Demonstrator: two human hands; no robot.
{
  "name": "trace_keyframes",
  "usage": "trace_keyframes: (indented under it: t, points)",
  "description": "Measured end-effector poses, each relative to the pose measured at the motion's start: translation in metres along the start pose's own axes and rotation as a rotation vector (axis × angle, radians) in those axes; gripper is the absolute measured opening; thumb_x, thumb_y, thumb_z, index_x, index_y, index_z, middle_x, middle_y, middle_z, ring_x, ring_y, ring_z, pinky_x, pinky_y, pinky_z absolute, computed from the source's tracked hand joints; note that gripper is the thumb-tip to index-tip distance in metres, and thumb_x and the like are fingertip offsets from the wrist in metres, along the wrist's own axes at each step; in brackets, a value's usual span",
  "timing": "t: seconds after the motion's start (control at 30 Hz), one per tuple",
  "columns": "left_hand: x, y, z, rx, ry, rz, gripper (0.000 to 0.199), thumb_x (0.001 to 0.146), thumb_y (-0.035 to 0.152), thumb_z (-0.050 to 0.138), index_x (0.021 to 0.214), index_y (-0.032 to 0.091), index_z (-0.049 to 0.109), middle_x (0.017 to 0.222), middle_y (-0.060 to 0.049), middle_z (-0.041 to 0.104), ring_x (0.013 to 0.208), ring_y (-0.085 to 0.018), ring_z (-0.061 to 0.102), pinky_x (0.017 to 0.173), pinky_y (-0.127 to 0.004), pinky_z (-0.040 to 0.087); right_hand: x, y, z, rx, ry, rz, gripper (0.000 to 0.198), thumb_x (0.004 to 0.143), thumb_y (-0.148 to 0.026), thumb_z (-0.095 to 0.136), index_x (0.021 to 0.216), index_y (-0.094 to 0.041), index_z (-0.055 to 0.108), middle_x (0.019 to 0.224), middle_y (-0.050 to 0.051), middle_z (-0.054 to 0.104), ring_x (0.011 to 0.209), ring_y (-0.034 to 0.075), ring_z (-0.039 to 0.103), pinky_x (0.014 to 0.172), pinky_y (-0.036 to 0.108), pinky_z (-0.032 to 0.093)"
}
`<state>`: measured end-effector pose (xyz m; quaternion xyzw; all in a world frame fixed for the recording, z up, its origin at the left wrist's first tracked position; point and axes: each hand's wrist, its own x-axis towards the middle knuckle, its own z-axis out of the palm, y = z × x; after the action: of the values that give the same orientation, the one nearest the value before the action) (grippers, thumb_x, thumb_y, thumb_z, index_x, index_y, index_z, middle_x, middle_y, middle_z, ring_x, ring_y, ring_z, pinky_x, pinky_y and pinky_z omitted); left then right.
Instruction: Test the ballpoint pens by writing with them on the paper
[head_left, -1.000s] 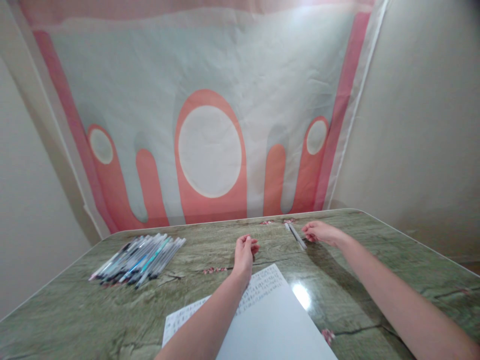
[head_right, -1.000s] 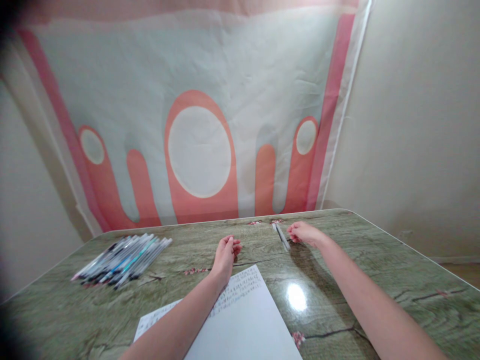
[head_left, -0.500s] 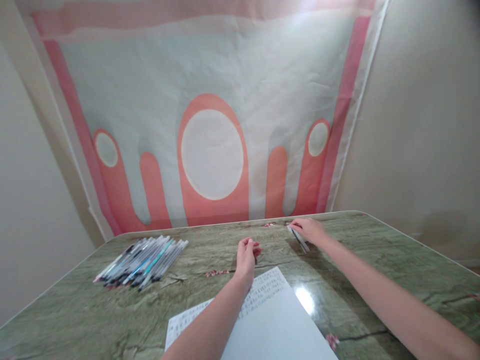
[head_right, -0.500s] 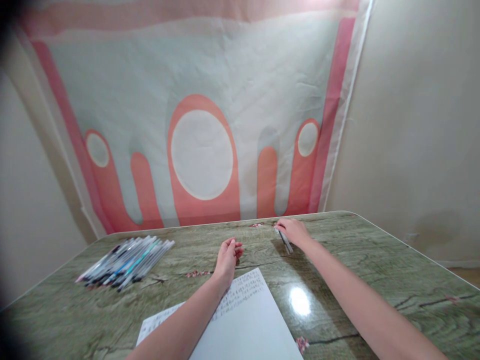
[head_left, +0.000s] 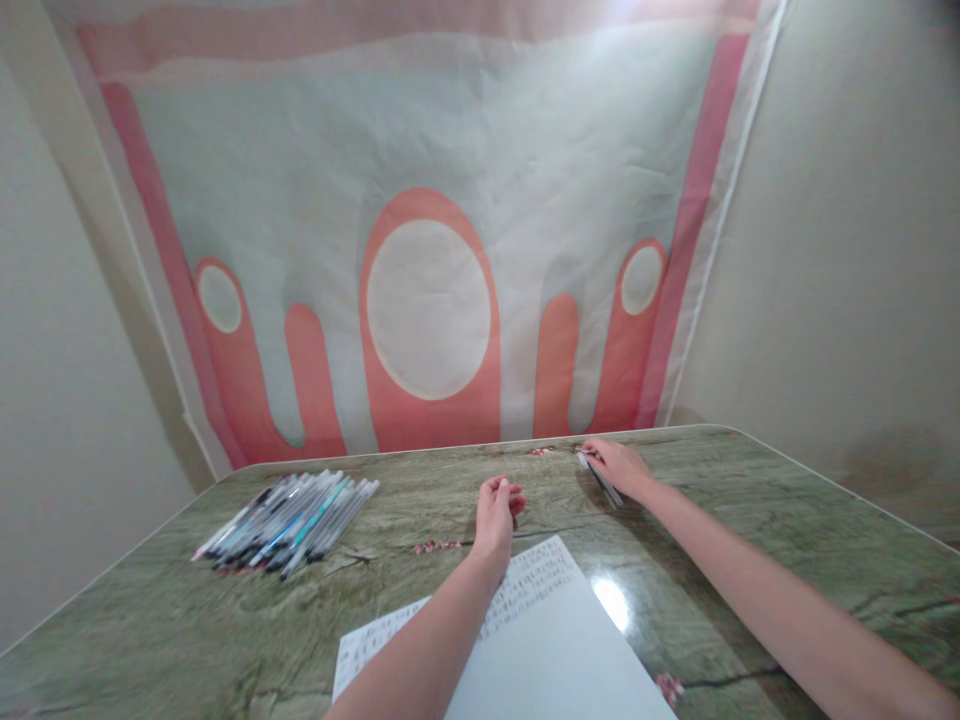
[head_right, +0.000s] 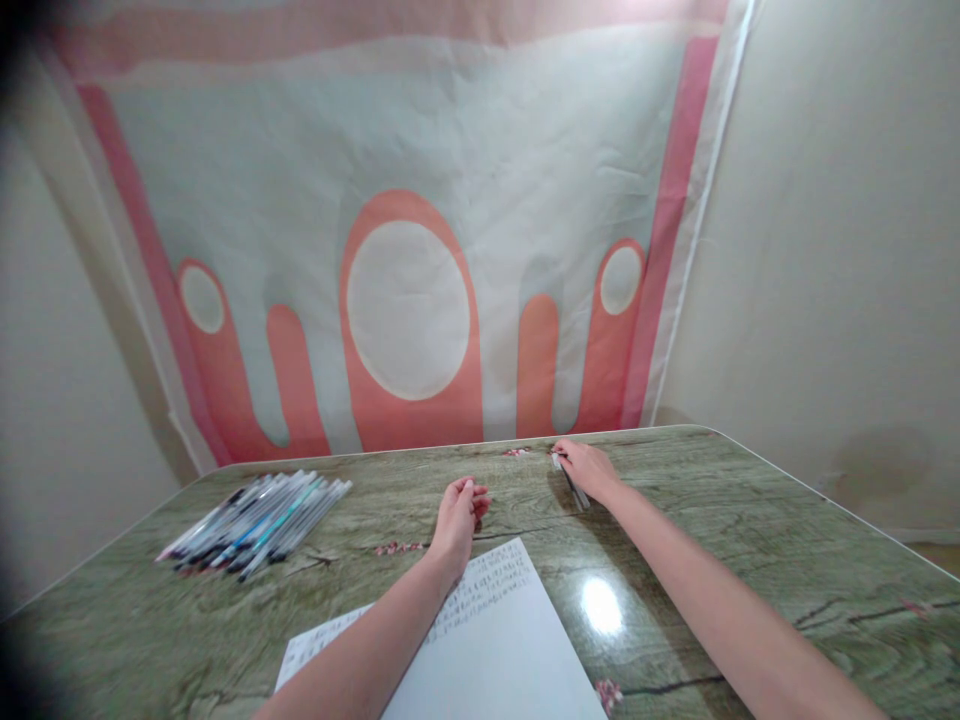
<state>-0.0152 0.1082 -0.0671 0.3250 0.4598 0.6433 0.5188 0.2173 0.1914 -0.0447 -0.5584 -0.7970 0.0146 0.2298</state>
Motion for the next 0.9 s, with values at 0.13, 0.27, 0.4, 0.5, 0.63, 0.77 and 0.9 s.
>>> trace_keyframes:
  t: [0.13, 0.27, 0.4, 0.5, 0.63, 0.77, 0.9]
  points:
    - [0.000, 0.000, 0.000, 0.009, -0.003, 0.007, 0.022, 0.082, 0.031, 0.047, 0.097, 0.016, 0.045, 0.084, -0.005, 0.058, 0.062, -0.008, 0.057, 0.063, -0.022, 0.045, -0.002, 0.003, -0.001, -0.025, 0.019, 0.008, 0.019, 0.082, -0.031, 0.048, 0.095, -0.024, 0.060, 0.088, 0.002, 0.066, 0.084, 0.016, 0.058, 0.070, 0.023, 0.038]
    - [0.000, 0.000, 0.000, 0.001, -0.005, 0.010, 0.023, 0.081, 0.033, 0.049, 0.097, 0.016, 0.045, 0.083, -0.004, 0.058, 0.062, -0.008, 0.057, 0.063, -0.022, 0.045, -0.005, 0.005, 0.006, -0.095, 0.033, -0.071, 0.017, 0.080, -0.035, 0.053, 0.081, -0.023, 0.064, 0.089, 0.002, 0.063, 0.085, 0.015, 0.056, 0.067, 0.022, 0.036]
    - [0.000, -0.001, 0.000, 0.002, -0.005, 0.010, 0.024, 0.081, 0.034, 0.049, 0.096, 0.016, 0.046, 0.082, -0.004, 0.058, 0.062, -0.008, 0.057, 0.063, -0.022, 0.045, -0.007, 0.007, 0.012, -0.125, 0.037, -0.068, 0.018, 0.079, -0.037, 0.054, 0.080, -0.024, 0.066, 0.086, 0.001, 0.061, 0.082, 0.014, 0.055, 0.065, 0.022, 0.035]
    - [0.001, -0.001, -0.001, -0.002, -0.006, 0.010, 0.023, 0.081, 0.033, 0.049, 0.096, 0.016, 0.046, 0.083, -0.004, 0.058, 0.062, -0.007, 0.057, 0.063, -0.022, 0.045, -0.008, 0.008, 0.012, -0.099, 0.026, -0.051, 0.018, 0.078, -0.037, 0.054, 0.084, -0.025, 0.066, 0.087, 0.001, 0.061, 0.082, 0.014, 0.055, 0.066, 0.022, 0.035]
    - [0.001, -0.002, -0.001, -0.004, -0.007, 0.012, 0.025, 0.080, 0.035, 0.050, 0.096, 0.016, 0.047, 0.082, -0.004, 0.059, 0.062, -0.008, 0.057, 0.064, -0.022, 0.045, -0.008, 0.001, 0.002, 0.036, 0.117, 0.012, 0.024, 0.081, -0.039, 0.047, 0.085, -0.024, 0.066, 0.090, 0.002, 0.062, 0.082, 0.015, 0.055, 0.066, 0.023, 0.036]
    - [0.002, -0.003, -0.001, -0.003, 0.007, 0.001, 0.025, 0.080, 0.035, 0.051, 0.096, 0.016, 0.047, 0.083, -0.004, 0.059, 0.061, -0.008, 0.058, 0.062, -0.022, 0.045, -0.010, -0.033, -0.029, 0.331, 0.269, 0.081, 0.036, 0.084, -0.043, 0.039, 0.077, -0.016, 0.063, 0.072, 0.004, 0.061, 0.069, 0.015, 0.053, 0.063, 0.024, 0.036]
    - [0.006, 0.004, 0.000, 0.001, 0.017, -0.025, 0.024, 0.079, 0.035, 0.051, 0.095, 0.017, 0.047, 0.085, -0.005, 0.060, 0.059, -0.007, 0.057, 0.059, -0.021, 0.044, -0.042, -0.116, -0.080, 0.844, 0.136, -0.088, 0.031, 0.084, -0.042, 0.043, 0.085, -0.016, 0.059, 0.064, 0.000, 0.054, 0.057, 0.010, 0.047, 0.053, 0.021, 0.036]
